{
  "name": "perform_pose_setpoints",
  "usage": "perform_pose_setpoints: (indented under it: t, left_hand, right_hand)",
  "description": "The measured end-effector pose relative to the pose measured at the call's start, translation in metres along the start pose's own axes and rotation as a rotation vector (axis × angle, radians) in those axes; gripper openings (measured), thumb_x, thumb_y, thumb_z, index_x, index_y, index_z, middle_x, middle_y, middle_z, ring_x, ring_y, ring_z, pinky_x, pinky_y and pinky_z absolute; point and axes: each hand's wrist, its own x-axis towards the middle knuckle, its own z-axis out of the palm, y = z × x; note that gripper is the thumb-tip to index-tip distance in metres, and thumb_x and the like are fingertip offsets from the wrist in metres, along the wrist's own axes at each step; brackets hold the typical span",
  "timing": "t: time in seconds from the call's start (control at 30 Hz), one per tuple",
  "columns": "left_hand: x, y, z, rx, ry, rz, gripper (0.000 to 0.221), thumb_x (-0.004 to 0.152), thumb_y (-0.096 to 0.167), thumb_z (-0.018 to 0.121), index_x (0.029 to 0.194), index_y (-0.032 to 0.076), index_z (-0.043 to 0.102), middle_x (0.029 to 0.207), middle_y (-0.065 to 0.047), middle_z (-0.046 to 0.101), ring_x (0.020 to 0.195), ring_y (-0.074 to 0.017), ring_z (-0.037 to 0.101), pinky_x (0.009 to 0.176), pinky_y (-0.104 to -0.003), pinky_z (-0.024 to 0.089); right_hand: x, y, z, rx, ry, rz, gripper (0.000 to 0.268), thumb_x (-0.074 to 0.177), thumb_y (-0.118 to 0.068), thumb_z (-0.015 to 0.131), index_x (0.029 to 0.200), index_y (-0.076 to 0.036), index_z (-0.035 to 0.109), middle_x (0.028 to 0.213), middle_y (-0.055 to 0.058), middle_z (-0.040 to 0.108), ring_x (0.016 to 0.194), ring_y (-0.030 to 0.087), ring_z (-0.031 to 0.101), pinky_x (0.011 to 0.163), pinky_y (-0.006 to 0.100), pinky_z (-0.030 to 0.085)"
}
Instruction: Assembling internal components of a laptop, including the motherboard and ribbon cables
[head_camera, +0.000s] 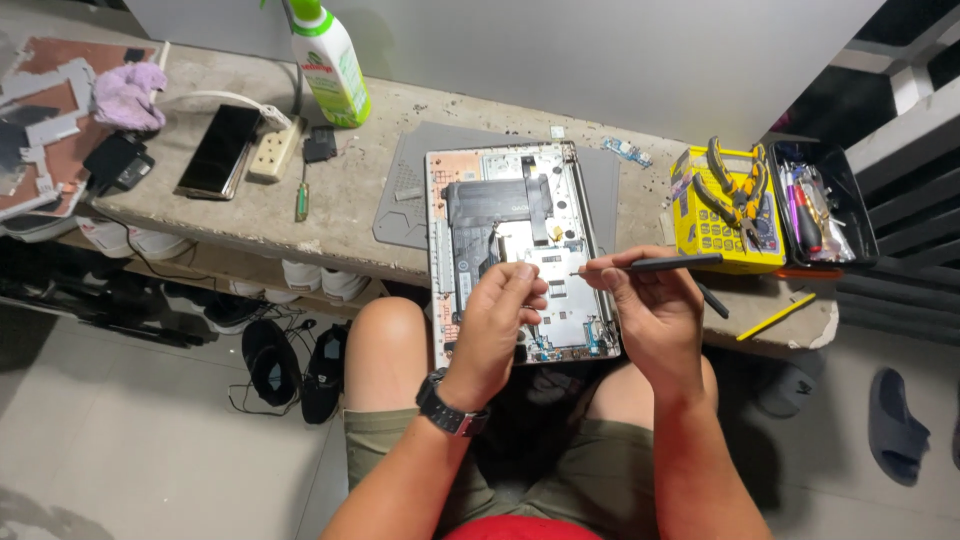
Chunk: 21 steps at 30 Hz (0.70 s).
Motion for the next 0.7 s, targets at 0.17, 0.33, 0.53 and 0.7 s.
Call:
perform_pose_setpoints:
  t: [0.17, 0.33, 0.53, 0.7]
  left_hand:
    - [-0.021, 0.004, -0.032, 0.57, 0.038, 0.413, 0.021, 0.111, 0.026, 0.08, 0.12, 0.007, 0.078, 0.086, -0.005, 0.073, 0.086, -0.0184, 0.073, 0.073, -0.03, 0.064]
    - [-0.036, -0.008, -0.046, 0.984, 0.019, 0.802, 0.026, 0.099, 0.022, 0.091, 0.12, 0.013, 0.079, 0.1, -0.003, 0.073, 0.098, -0.0296, 0.073, 0.088, -0.04, 0.063]
    - [-0.037, -0.035, -0.052, 1.259, -0.14, 0.811, 0.049, 0.092, 0.031, 0.094, 0.131, 0.007, 0.076, 0.128, -0.012, 0.067, 0.129, -0.0397, 0.064, 0.1, -0.049, 0.056]
    - [-0.033, -0.04, -0.05, 1.295, -0.195, 0.784, 0.055, 0.092, 0.034, 0.094, 0.135, 0.005, 0.074, 0.133, -0.014, 0.066, 0.134, -0.0417, 0.062, 0.104, -0.05, 0.054]
  right_hand:
    - [-0.002, 0.011, -0.006, -0.039, -0.096, 0.064, 0.012, 0.11, 0.007, 0.077, 0.12, 0.006, 0.069, 0.109, 0.023, 0.086, 0.102, 0.024, 0.087, 0.098, 0.043, 0.072]
    - [-0.011, 0.027, -0.014, -0.132, -0.269, 0.143, 0.013, 0.109, 0.006, 0.077, 0.122, 0.004, 0.074, 0.105, 0.02, 0.086, 0.099, 0.021, 0.086, 0.097, 0.043, 0.07]
    - [-0.016, 0.031, -0.011, -0.307, -0.334, 0.142, 0.013, 0.11, 0.005, 0.076, 0.121, 0.0, 0.077, 0.101, 0.018, 0.087, 0.096, 0.023, 0.086, 0.087, 0.043, 0.068]
    - [-0.015, 0.026, -0.011, -0.387, -0.349, 0.121, 0.016, 0.109, 0.004, 0.078, 0.121, -0.006, 0.079, 0.093, 0.013, 0.086, 0.089, 0.023, 0.083, 0.086, 0.043, 0.065]
